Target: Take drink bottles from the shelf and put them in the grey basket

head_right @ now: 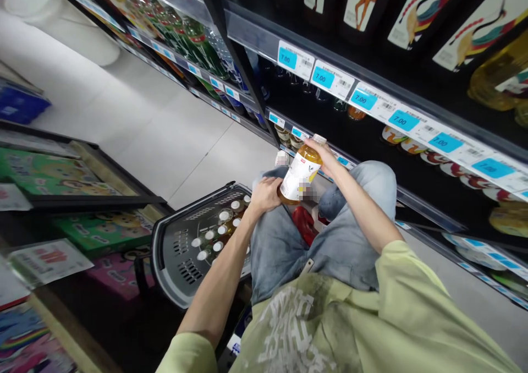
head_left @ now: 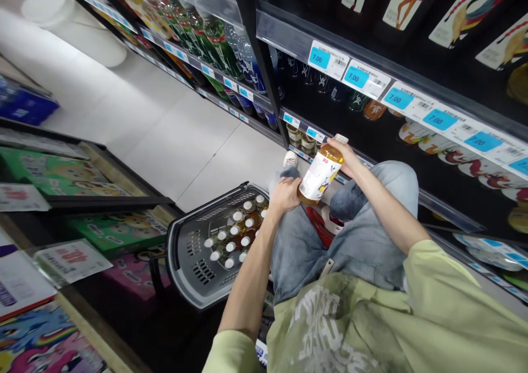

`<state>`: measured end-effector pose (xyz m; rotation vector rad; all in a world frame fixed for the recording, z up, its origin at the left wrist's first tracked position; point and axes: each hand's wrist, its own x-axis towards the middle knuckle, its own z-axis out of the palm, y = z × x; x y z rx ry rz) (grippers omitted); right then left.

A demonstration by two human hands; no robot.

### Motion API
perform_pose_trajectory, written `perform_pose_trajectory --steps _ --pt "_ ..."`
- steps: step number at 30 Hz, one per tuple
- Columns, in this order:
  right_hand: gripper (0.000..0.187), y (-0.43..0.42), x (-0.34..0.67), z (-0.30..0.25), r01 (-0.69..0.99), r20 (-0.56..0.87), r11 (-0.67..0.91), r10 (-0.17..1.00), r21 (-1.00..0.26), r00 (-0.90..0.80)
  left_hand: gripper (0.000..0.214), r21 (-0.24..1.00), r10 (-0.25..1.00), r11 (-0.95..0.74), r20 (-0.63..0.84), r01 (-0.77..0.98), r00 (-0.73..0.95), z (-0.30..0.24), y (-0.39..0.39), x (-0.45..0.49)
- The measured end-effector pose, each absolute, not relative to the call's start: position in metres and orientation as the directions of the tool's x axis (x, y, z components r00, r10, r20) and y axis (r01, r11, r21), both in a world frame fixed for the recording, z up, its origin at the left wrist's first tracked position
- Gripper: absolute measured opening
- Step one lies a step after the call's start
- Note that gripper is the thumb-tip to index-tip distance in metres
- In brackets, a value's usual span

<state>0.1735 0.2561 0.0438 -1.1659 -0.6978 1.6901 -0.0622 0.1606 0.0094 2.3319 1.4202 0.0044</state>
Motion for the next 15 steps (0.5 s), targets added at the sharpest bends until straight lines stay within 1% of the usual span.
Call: perform_pose_trajectory --steps 2,4,6,8,11,13,15 --pt "0.050 0.257 0.170 0.036 -0.370 -0.441 -0.414 0.898 -0.832 -0.013 0.030 0.363 0.864 -0.383 -0.183 0.849 0.468 0.007 0.160 -0.064" --pt "0.046 0.258 0.167 0.028 -0.383 -0.452 -0.379 0.884 -0.842 0.119 0.026 0.392 0.870 -0.380 -0.156 0.838 0.467 0.005 0.160 -0.064" --pt "0.042 0.259 0.165 0.020 -0.398 -0.453 -0.352 0.870 -0.847 0.194 0.024 0.418 0.873 -0.379 -0.133 0.825 0.469 0.004 0.160 -0.063" --pt "0.039 0.261 0.165 0.016 -0.413 -0.440 -0.342 0.882 -0.844 0.168 0.024 0.433 0.876 -0.378 -0.119 0.818 0.468 0.004 0.160 -0.062" --pt "0.038 0.261 0.166 0.021 -0.430 -0.356 -0.307 0.934 -0.849 0.036 0.026 0.437 0.876 -0.388 -0.099 0.811 0.473 0.007 0.160 -0.061" --pt "0.040 0.260 0.167 0.029 -0.457 -0.308 -0.291 0.951 -0.840 -0.039 0.039 0.433 0.870 -0.402 -0.093 0.807 0.483 0.010 0.160 -0.059" --pt "0.042 0.259 0.168 0.038 -0.496 -0.288 -0.294 0.953 -0.817 -0.091 0.061 0.422 0.861 -0.419 -0.098 0.804 0.500 0.012 0.160 -0.057"
